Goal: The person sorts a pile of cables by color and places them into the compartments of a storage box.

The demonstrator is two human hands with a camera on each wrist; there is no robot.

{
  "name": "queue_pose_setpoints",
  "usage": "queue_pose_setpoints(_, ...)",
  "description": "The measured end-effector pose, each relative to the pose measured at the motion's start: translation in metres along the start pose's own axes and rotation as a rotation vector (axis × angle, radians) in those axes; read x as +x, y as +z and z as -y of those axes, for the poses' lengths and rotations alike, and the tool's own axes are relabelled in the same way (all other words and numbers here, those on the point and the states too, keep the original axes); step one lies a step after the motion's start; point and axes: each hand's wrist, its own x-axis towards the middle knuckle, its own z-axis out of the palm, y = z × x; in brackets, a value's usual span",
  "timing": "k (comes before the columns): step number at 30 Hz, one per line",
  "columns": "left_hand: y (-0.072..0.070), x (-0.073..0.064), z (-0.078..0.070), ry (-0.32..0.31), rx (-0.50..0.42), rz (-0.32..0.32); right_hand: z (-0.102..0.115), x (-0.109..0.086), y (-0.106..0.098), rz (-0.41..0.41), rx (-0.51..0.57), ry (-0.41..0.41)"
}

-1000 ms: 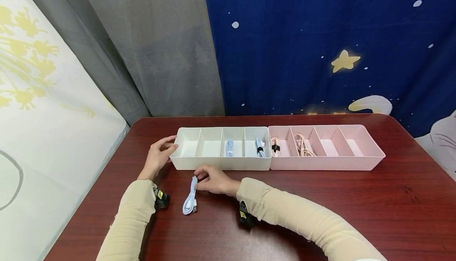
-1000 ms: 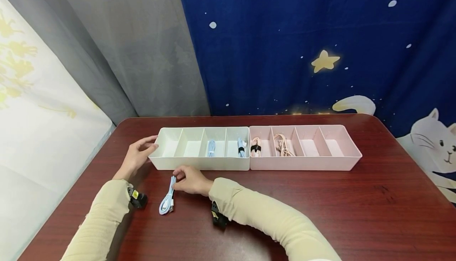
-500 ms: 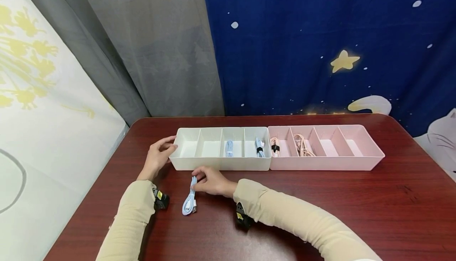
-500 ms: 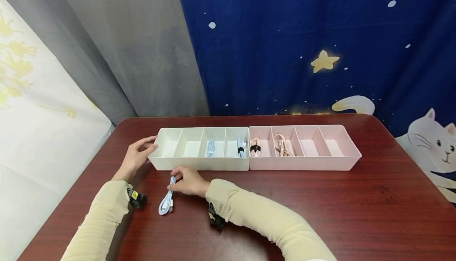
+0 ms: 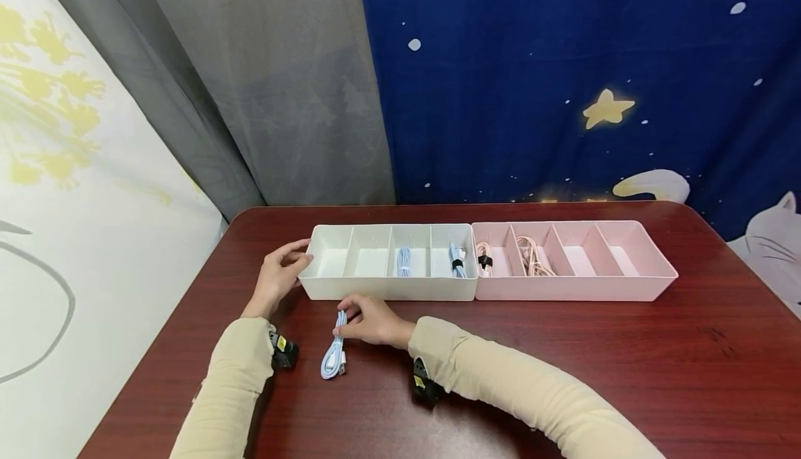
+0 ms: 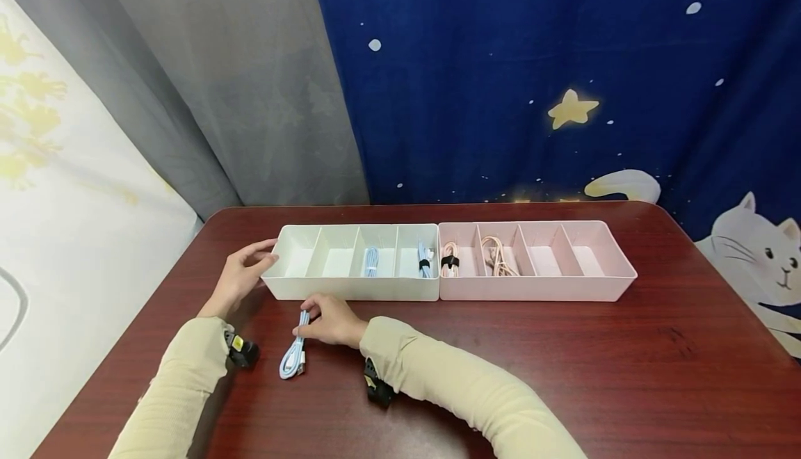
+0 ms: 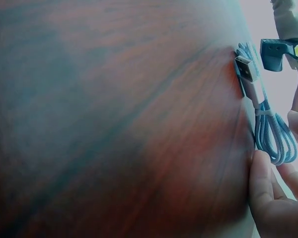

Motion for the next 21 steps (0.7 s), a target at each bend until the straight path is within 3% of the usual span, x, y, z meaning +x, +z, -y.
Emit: queue_pose_setpoints(21,-0.0002,0.0,-0.0003,0.009,-0.01,0.003,0.0012,0.0016,-0.0008,0.021,-0.099,0.013)
